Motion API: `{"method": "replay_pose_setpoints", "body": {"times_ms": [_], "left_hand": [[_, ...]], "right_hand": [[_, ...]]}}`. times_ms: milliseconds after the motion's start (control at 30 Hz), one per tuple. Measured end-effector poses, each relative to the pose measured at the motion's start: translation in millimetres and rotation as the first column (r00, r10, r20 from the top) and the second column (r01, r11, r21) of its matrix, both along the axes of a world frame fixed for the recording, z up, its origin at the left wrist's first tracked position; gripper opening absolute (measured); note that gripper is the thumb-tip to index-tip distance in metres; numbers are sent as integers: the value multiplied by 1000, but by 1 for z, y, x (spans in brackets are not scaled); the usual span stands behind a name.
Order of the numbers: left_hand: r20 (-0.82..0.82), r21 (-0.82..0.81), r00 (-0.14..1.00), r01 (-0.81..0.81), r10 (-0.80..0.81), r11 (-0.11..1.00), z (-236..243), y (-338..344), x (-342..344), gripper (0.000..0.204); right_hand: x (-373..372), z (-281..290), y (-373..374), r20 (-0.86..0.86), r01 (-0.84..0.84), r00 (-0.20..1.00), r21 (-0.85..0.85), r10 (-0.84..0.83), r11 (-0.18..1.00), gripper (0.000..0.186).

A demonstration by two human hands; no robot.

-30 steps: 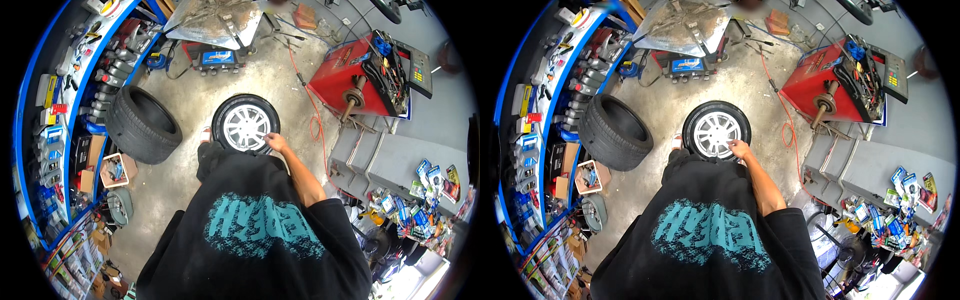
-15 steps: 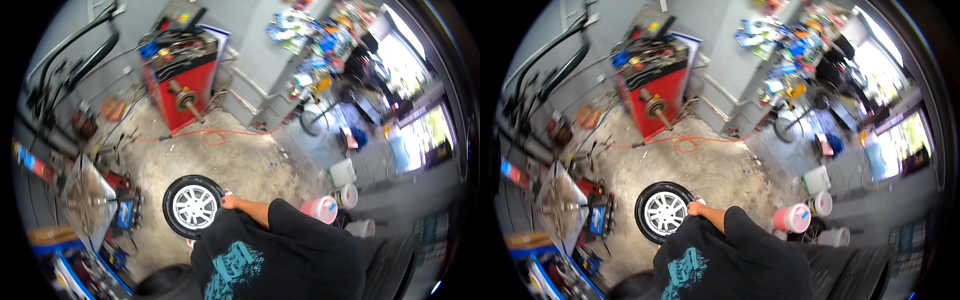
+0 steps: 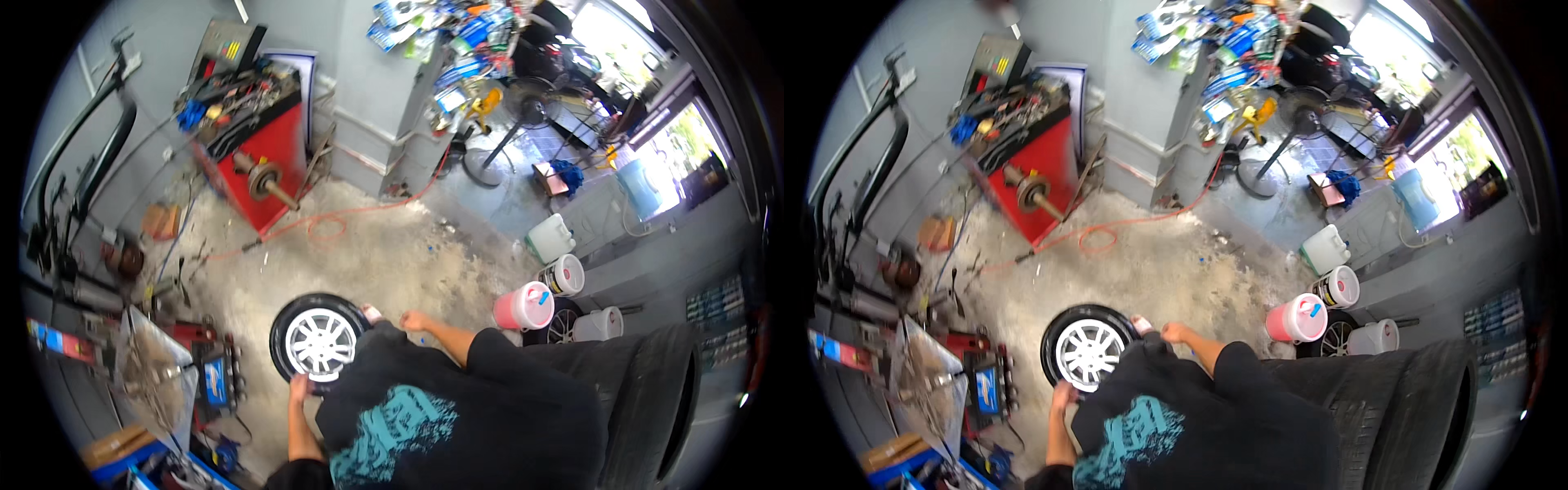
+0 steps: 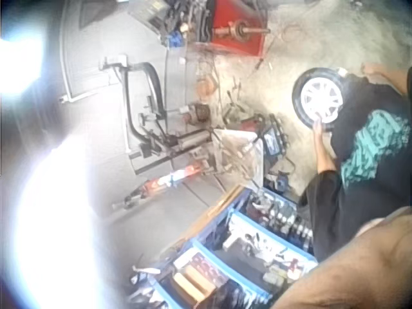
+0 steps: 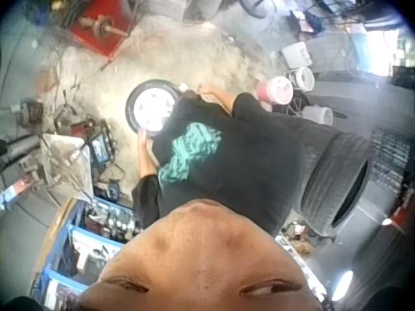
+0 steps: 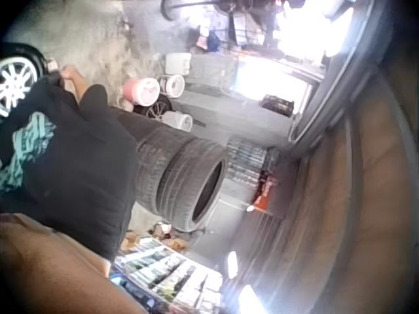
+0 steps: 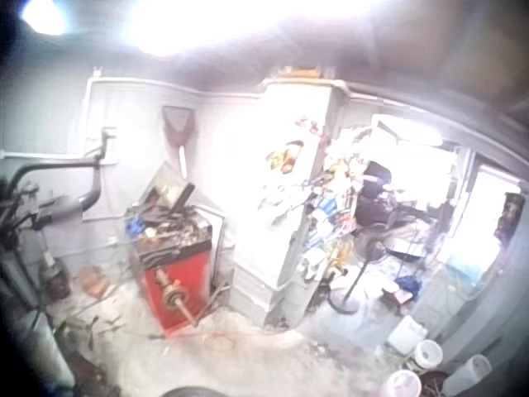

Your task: The person lifts a car wheel, marks the tire surface with a blue pen, and then uses a small tool to work on the valve stem area of the rim.

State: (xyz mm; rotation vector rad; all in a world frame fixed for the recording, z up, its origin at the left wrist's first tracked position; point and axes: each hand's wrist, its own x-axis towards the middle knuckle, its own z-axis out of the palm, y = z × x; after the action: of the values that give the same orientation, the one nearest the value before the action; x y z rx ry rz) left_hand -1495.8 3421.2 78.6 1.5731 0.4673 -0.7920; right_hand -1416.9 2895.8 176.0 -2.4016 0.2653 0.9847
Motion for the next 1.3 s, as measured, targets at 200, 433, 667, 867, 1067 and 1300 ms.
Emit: {"method": "replay_pose_setpoints", "body": {"times_ms": [200,433,667,867,1067,1300], "left_hand": [[445,-73,782,518,-437,852,93,-188,93,38],[-120,-16,799,-595,589,804,64,-90,32,50],[-368,-314,635,-772,679,552,64,-57,-31,40],[-279,228,817,-454,504,861,26,-70,-132,39],[-93,396,843,-457,530,796,31,-107,-185,40],[-138,430,856,-401,498,809,48,-106,-174,40]], "right_hand": [[-55,3,-93,-106,394,918,136,-382,909,31],[-76,22,-85,-265,343,921,209,-285,916,26],[-26,16,-78,-261,371,914,236,-309,898,28],[12,17,-42,-207,330,936,247,-283,911,30],[15,-25,-28,-112,131,987,150,-114,980,32],[16,-30,27,-112,-21,993,0,20,1000,32]]}}
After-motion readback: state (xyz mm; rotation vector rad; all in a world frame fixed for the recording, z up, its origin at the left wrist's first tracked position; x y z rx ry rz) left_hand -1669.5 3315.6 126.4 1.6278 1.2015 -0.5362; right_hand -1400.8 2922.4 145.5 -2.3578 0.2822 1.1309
